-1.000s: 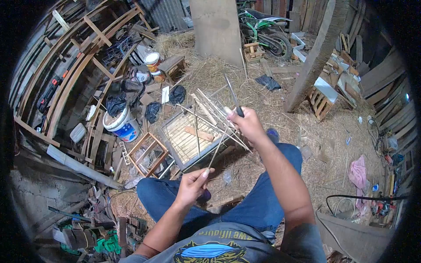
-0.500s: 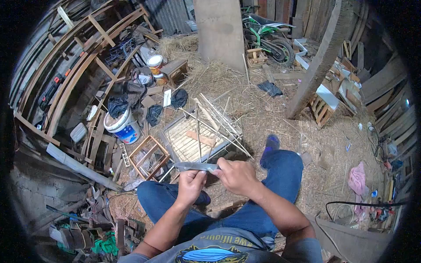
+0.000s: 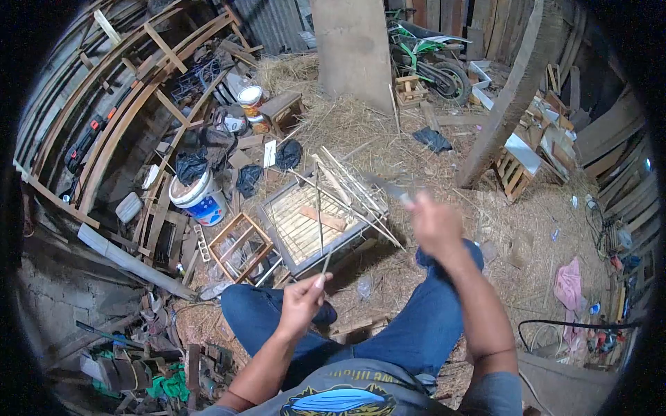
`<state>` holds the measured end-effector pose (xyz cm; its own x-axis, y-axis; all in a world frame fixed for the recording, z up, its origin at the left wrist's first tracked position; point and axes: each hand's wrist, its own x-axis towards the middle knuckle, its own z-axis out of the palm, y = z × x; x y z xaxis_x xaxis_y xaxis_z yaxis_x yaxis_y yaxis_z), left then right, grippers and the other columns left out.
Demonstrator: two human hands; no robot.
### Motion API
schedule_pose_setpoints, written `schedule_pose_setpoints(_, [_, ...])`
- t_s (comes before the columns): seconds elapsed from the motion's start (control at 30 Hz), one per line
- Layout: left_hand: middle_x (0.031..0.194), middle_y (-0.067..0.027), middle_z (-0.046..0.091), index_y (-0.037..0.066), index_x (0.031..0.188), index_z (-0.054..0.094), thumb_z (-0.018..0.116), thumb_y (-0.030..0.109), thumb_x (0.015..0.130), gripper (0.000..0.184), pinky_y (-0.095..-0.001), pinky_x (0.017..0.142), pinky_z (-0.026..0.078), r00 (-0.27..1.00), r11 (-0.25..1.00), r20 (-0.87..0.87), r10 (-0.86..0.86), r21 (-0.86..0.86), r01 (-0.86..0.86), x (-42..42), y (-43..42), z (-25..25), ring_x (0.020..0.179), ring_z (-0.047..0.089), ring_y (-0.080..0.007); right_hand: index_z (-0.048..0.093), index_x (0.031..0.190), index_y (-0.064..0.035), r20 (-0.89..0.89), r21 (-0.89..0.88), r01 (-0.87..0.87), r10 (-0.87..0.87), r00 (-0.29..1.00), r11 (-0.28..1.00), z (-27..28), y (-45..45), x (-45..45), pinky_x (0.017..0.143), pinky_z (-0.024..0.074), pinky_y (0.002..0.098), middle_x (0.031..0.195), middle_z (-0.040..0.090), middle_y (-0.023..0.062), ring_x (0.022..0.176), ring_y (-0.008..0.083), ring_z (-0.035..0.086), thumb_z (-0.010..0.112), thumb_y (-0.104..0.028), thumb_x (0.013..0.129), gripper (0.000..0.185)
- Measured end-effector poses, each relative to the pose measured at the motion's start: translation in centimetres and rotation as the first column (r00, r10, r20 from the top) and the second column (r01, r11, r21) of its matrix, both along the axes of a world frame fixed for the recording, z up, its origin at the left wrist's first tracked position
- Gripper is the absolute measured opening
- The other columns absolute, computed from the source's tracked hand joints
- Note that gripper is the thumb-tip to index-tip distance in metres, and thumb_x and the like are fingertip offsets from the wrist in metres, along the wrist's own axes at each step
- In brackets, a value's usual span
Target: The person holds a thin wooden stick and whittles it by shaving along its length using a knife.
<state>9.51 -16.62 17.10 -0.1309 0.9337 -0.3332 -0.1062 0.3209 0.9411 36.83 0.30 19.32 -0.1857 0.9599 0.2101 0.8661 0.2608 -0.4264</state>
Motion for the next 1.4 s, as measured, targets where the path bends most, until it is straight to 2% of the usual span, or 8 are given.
schedule_pose_setpoints(0.1, [0.064,0.0059,0.052,0.001,0.111,0.072,0.06,0.03,0.105,0.032,-0.022,0.042,0.025,0.997,1.0,0.076,0.026,-0.012,-0.025,0.5,1.8,1.2,0.046,0.037,-0.0026,0.054,0.087,-0.0102,-0.061,0.025,-0.355,0.356,0.932,0.934,0.2,-4.7,-4.5,0.048,0.046,0.0507,0.062,0.062,0.0138,0.055,0.0384,0.064,0.041,-0.051,0.106,0.046])
schedule_pose_setpoints(0.27, [0.06,0.0057,0.049,0.006,0.074,0.059,0.057,0.022,0.106,0.036,-0.0239,0.043,0.025,0.995,0.988,-0.098,-0.005,0.155,0.02,0.6,1.8,-0.2,0.047,0.037,-0.0036,0.054,0.09,-0.0071,-0.192,0.001,-0.52,0.511,0.838,0.854,0.5,-7.7,-8.0,0.052,0.0494,0.0516,0.07,0.067,0.0156,0.063,0.0387,0.068,0.056,-0.04,0.101,0.035])
schedule_pose_setpoints(0.63, [0.06,0.0096,0.044,0.006,0.077,0.062,0.059,0.02,0.105,0.032,-0.0245,0.045,0.022,0.983,0.969,-0.18,-0.039,0.233,0.081,0.9,2.4,-1.2,0.049,0.031,-0.002,0.057,0.088,-0.0066,0.031,-0.006,-0.516,0.516,0.856,0.857,0.4,-6.0,-6.4,0.053,0.0515,0.0509,0.068,0.068,0.0158,0.062,0.0373,0.069,0.057,-0.042,0.099,0.037])
schedule_pose_setpoints(0.97, [0.062,0.009,0.048,-0.001,0.107,0.076,0.061,0.025,0.105,0.029,-0.0243,0.048,0.024,0.999,1.0,0.02,-0.025,-0.013,0.026,2.2,4.1,-0.5,0.053,0.033,-0.002,0.057,0.089,-0.008,0.125,-0.054,-0.452,0.455,0.882,0.891,-1.2,-4.2,-4.6,0.054,0.0525,0.0494,0.071,0.07,0.0144,0.062,0.0359,0.07,0.053,-0.043,0.101,0.037])
schedule_pose_setpoints(1.03, [0.062,0.009,0.047,-0.001,0.108,0.075,0.061,0.025,0.105,0.03,-0.0244,0.047,0.024,0.999,1.0,0.034,-0.028,-0.011,0.029,2.0,4.0,-0.7,0.052,0.033,-0.0022,0.058,0.091,-0.0078,0.219,-0.152,-0.406,0.431,0.875,0.901,-1.2,-3.7,-4.2,0.058,0.0547,0.0499,0.073,0.071,0.0151,0.065,0.0365,0.07,0.049,-0.04,0.102,0.036])
schedule_pose_setpoints(1.07, [0.061,0.0094,0.045,0.0,0.109,0.074,0.061,0.027,0.105,0.031,-0.0238,0.046,0.023,0.999,0.999,0.017,-0.027,-0.046,0.028,1.7,3.3,-0.5,0.05,0.032,-0.0022,0.06,0.094,-0.0078,0.393,-0.228,-0.099,0.184,0.901,0.969,-3.9,-0.8,-3.1,0.062,0.0559,0.0514,0.073,0.07,0.0165,0.069,0.0388,0.071,0.046,-0.039,0.103,0.035])
schedule_pose_setpoints(1.2, [0.061,0.0084,0.043,0.001,0.116,0.071,0.059,0.03,0.106,0.033,-0.0221,0.043,0.023,0.999,0.992,0.034,0.02,-0.129,-0.016,-0.4,0.3,-1.6,0.047,0.032,-0.0025,0.06,0.097,-0.0088,0.245,-0.133,0.056,-0.022,0.969,0.989,-2.8,2.3,4.4,0.061,0.0503,0.0564,0.078,0.07,0.0199,0.07,0.039,0.07,0.043,-0.039,0.105,0.036])
schedule_pose_setpoints(1.4, [0.064,0.0068,0.047,0.001,0.117,0.069,0.057,0.032,0.107,0.035,-0.0211,0.042,0.024,0.996,0.994,0.084,-0.033,-0.104,0.042,0.1,1.7,-0.5,0.045,0.033,-0.0024,0.051,0.09,-0.0117,-0.074,-0.134,-0.379,0.372,0.925,0.916,-1.5,-5.5,-4.3,0.049,0.0464,0.0513,0.06,0.06,0.0104,0.051,0.0346,0.061,0.041,-0.048,0.106,0.041])
